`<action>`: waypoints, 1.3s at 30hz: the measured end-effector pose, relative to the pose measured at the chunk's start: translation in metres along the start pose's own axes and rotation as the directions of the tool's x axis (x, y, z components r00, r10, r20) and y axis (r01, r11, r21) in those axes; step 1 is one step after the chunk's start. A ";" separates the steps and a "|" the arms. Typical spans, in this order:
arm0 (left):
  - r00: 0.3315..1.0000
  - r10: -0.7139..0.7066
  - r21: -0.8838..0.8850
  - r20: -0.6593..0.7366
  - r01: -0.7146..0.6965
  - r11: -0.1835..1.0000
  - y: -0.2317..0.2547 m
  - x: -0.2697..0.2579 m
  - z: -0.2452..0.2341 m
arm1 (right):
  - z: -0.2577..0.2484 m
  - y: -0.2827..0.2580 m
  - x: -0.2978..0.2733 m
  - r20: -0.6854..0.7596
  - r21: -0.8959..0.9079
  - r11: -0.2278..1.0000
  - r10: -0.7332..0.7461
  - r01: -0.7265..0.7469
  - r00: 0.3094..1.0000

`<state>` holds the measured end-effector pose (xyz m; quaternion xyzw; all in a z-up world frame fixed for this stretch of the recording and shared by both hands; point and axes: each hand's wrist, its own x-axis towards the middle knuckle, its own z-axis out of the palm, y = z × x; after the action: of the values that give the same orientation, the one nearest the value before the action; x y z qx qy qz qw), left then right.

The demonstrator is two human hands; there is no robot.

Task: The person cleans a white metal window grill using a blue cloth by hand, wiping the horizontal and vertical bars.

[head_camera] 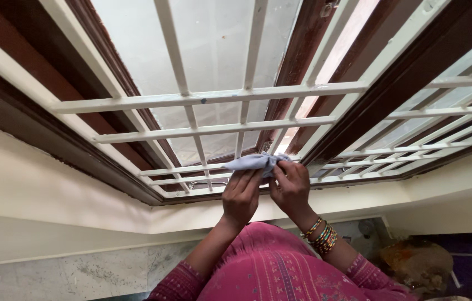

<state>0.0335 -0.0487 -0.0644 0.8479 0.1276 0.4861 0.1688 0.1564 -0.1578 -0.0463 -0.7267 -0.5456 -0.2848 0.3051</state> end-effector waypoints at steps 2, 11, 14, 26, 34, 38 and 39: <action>0.999 0.035 -0.030 0.006 -0.035 0.999 0.007 0.002 0.018 | -0.001 0.019 -0.018 -0.049 -0.006 0.998 0.064 -0.064 0.997; 0.980 0.143 -0.073 0.138 -0.134 0.988 -0.019 -0.018 0.055 | 0.028 0.048 -0.074 -0.055 -0.012 0.999 0.041 -0.042 0.998; 0.975 0.188 -0.043 0.117 -0.184 0.982 -0.031 -0.024 0.048 | 0.030 0.039 -0.071 -0.015 -0.026 0.999 0.047 -0.048 0.999; 1.000 0.000 0.196 -0.019 0.004 0.981 -0.098 -0.056 -0.055 | 0.089 -0.053 -0.012 0.053 0.145 0.935 -0.334 0.323 0.941; 0.974 -0.081 0.399 -0.213 0.163 0.902 -0.157 -0.086 -0.118 | 0.144 -0.126 0.023 0.115 0.227 0.831 -0.540 0.507 0.833; 0.965 -0.157 0.359 -0.211 0.226 0.906 -0.156 -0.088 -0.123 | 0.149 -0.138 0.029 0.093 0.254 0.834 -0.525 0.490 0.846; 0.959 -0.169 0.356 -0.226 0.243 0.902 -0.154 -0.087 -0.121 | 0.148 -0.137 0.028 0.095 0.249 0.836 -0.524 0.490 0.846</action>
<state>-0.1230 0.0775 -0.1386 0.7958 0.3242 0.5100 0.0388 0.0427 0.0011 -0.1035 -0.5386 -0.7691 -0.2357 0.2506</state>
